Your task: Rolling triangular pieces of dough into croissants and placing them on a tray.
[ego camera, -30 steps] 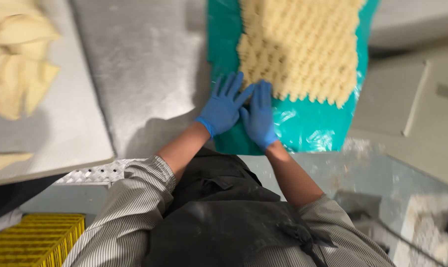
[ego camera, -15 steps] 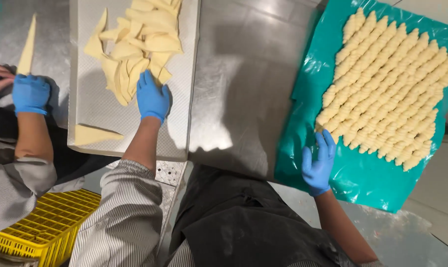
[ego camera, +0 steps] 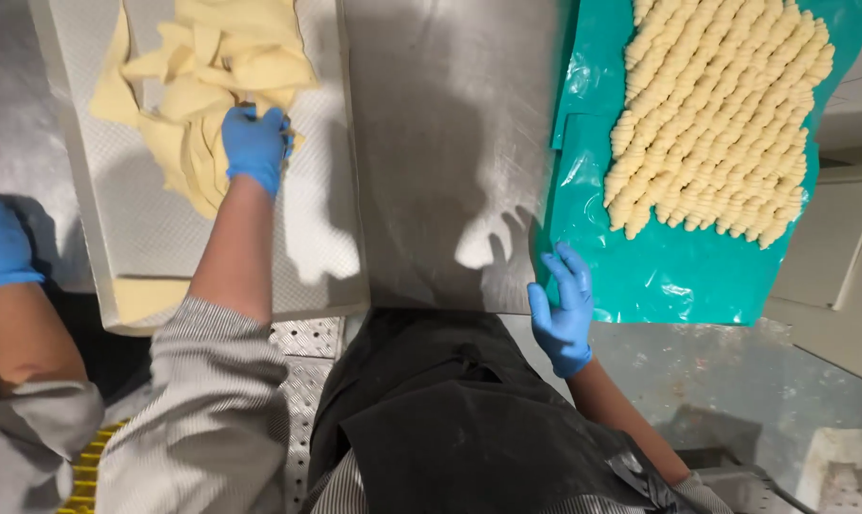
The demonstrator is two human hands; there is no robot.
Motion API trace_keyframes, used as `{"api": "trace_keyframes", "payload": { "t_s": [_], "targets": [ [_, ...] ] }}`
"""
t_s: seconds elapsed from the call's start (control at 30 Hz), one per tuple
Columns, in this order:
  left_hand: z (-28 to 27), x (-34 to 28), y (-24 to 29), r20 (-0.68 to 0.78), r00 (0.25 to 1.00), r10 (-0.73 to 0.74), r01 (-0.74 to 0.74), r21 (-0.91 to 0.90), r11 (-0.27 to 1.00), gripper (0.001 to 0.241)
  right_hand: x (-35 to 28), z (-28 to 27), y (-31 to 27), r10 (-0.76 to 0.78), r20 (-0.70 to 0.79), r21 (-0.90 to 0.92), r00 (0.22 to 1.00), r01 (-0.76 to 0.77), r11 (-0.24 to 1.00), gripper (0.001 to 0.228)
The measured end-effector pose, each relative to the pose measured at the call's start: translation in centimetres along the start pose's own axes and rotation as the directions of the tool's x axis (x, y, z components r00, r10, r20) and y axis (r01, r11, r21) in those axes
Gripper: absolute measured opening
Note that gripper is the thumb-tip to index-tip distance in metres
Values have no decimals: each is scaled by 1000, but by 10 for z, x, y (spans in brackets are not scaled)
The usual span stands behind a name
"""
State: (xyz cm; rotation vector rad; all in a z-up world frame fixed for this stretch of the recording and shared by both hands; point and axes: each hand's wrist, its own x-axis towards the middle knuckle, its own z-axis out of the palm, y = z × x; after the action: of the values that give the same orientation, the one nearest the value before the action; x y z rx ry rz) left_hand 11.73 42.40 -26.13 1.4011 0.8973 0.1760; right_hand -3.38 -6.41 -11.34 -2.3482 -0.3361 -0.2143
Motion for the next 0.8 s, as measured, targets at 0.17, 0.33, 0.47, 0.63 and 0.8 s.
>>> {"api": "trace_keyframes", "payload": {
  "t_s": [0.17,0.33,0.47,0.63,0.8],
  "targets": [
    [-29,-76,69,242,938,249,-310,262,914,18,3,9,-16,50,51,39,997,-52,998,40],
    [-20,-179,142,481,830,283,-485,370,793,14,34,27,-43,108,246,264,963,-174,949,38],
    [-3,-242,166,581,803,137,-381,324,866,9,62,66,-58,298,538,463,788,-572,677,53],
    [2,-264,129,716,697,26,-18,-19,1000,18,70,80,-66,-207,739,673,641,-712,199,77],
    [-12,-291,141,686,721,97,-72,-65,995,23,60,85,-51,-72,784,613,616,-787,-65,69]
  ]
}}
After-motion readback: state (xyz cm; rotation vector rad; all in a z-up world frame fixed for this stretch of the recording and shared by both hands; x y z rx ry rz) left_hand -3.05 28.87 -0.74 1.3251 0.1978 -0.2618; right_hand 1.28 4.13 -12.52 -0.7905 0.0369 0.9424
